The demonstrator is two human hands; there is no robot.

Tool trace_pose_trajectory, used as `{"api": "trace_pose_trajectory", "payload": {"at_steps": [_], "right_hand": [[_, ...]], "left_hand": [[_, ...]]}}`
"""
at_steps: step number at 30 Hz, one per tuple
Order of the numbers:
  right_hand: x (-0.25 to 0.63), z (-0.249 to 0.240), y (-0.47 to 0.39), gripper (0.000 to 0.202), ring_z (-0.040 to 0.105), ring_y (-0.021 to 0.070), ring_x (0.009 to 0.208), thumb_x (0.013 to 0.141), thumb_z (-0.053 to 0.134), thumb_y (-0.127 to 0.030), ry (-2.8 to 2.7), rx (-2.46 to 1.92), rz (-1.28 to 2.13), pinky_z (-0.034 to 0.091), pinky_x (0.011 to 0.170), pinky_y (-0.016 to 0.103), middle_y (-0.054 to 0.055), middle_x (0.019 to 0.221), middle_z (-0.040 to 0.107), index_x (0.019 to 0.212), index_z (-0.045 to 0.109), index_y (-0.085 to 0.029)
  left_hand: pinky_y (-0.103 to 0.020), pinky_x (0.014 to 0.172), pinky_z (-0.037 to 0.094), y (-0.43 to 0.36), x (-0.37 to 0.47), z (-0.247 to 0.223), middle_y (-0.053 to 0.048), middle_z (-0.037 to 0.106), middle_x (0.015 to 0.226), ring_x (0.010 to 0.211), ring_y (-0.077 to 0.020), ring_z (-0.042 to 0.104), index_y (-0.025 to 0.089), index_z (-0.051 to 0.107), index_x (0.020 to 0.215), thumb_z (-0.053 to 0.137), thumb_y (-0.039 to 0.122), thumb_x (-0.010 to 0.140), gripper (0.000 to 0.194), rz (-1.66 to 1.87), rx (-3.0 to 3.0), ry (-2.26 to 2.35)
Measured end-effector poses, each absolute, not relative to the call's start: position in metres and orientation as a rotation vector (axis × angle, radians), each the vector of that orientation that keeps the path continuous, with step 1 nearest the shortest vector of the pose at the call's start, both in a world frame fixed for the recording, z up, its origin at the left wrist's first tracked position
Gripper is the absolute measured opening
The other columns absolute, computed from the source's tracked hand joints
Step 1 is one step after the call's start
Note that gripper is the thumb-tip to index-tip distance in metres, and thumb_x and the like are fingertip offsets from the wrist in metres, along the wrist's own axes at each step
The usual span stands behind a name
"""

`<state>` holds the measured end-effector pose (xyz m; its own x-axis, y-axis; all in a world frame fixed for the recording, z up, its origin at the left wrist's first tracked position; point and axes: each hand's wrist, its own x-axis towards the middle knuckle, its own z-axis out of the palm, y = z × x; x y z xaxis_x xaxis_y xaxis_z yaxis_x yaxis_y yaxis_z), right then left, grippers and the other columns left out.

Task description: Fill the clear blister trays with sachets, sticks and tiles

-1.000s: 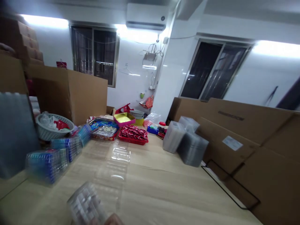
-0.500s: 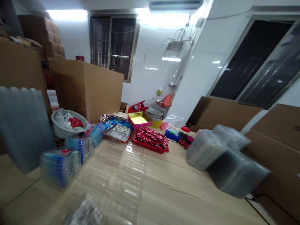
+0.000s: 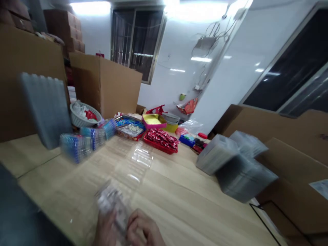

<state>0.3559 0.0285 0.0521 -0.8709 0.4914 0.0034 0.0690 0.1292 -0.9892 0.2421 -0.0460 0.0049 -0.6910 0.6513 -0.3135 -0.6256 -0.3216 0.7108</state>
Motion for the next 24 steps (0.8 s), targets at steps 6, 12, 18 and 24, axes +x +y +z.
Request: {"api": "trace_pose_trajectory", "payload": {"at_steps": [6,12,18,24], "right_hand": [[0.399,0.051,0.045,0.038,0.044,0.0149,0.071,0.078,0.063,-0.049,-1.889,-0.565,1.902,0.035,0.067,0.027,0.002,0.077,0.047,0.060,0.055,-0.017],[0.436,0.037,0.084,0.036,0.042,0.0143,0.069,0.082,0.059,-0.047,-1.789,-0.619,1.715,0.036,0.064,0.026,0.000,0.072,0.043,0.063,0.048,-0.018],[0.454,0.006,0.195,0.030,0.053,0.0166,0.069,0.075,0.058,-0.046,-1.525,-0.862,1.505,0.047,0.070,0.029,0.000,0.066,0.050,0.064,0.050,-0.020],[0.428,-0.010,0.334,0.021,0.055,0.0188,0.053,0.063,0.056,-0.033,-1.447,-1.205,1.494,0.050,0.059,0.035,-0.002,0.047,0.045,0.050,0.045,-0.020]], "left_hand": [[-0.026,0.068,0.044,-0.019,0.277,0.017,0.001,0.059,0.080,0.073,-0.0137,0.055,0.021,0.051,0.102,0.077,0.023,0.059,0.050,2.123,0.173,1.080],[-0.025,0.066,0.042,0.020,0.315,0.022,0.004,0.055,0.074,0.068,-0.0120,0.052,0.021,0.050,0.092,0.072,0.023,0.064,0.036,2.108,0.272,1.085],[-0.026,0.071,0.043,0.051,0.340,0.009,0.003,0.060,0.079,0.074,-0.0138,0.057,0.022,0.051,0.097,0.075,0.030,0.063,0.043,2.025,0.112,1.103],[-0.027,0.070,0.043,0.073,0.346,-0.008,0.003,0.056,0.081,0.076,-0.0153,0.056,0.025,0.051,0.103,0.081,0.050,0.054,0.063,1.948,-0.102,1.133]]}}
